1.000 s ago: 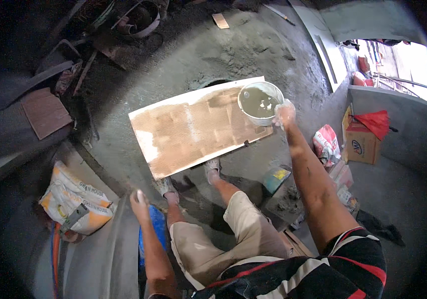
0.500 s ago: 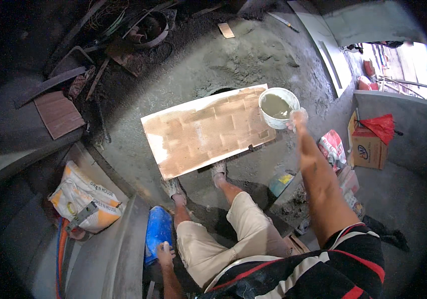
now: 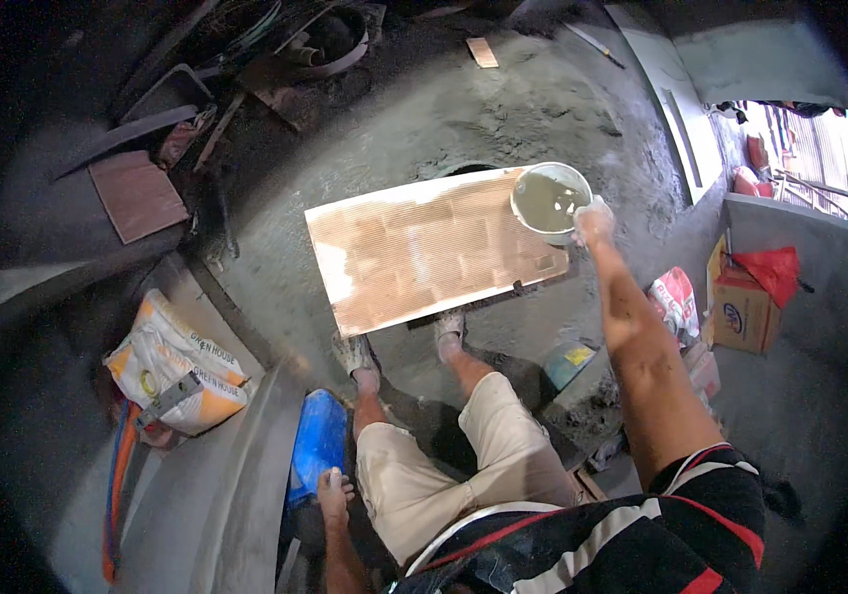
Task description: The person applies mortar to the back of a tile using a trowel after mixing the mortar in a bucket.
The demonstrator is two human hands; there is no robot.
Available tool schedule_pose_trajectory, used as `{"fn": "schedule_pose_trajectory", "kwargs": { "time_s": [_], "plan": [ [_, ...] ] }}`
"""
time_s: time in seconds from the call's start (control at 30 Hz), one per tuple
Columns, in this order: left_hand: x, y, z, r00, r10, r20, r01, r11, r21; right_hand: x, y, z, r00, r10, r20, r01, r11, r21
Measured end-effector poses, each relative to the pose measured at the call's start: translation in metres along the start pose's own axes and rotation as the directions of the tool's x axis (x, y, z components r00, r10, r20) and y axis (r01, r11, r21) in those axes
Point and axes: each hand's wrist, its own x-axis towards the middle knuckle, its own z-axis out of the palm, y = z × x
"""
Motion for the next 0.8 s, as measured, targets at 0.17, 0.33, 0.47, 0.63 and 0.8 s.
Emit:
{"fn": "schedule_pose_trajectory", "kwargs": {
  "time_s": [0.17,0.33,0.47,0.63,0.8],
  "plan": [
    [-0.005,-0.007,-0.020,1.000,-0.003,-0.022,0.002,0.999,-0.042,-0.036,-0.058,0.010,0.997,-0.026,0.077,0.026,1.000,0.002],
    [-0.005,-0.016,-0.035,0.998,0.002,-0.058,-0.004,0.999,-0.035,-0.058,-0.093,0.017,0.991,-0.110,0.077,0.122,0.978,-0.170],
    [0.001,-0.027,-0.050,0.998,0.002,-0.065,-0.006,0.998,-0.058,-0.078,-0.123,0.022,0.982,-0.158,0.102,0.178,0.954,-0.242],
    [0.006,-0.033,-0.060,0.997,-0.013,-0.070,0.010,0.999,-0.047,-0.099,-0.149,0.029,0.960,-0.245,0.138,0.278,0.901,-0.334],
    [0.005,-0.038,-0.068,0.997,-0.037,-0.066,0.030,0.995,-0.098,-0.122,-0.175,0.047,0.949,-0.276,0.153,0.310,0.903,-0.298]
  ]
}}
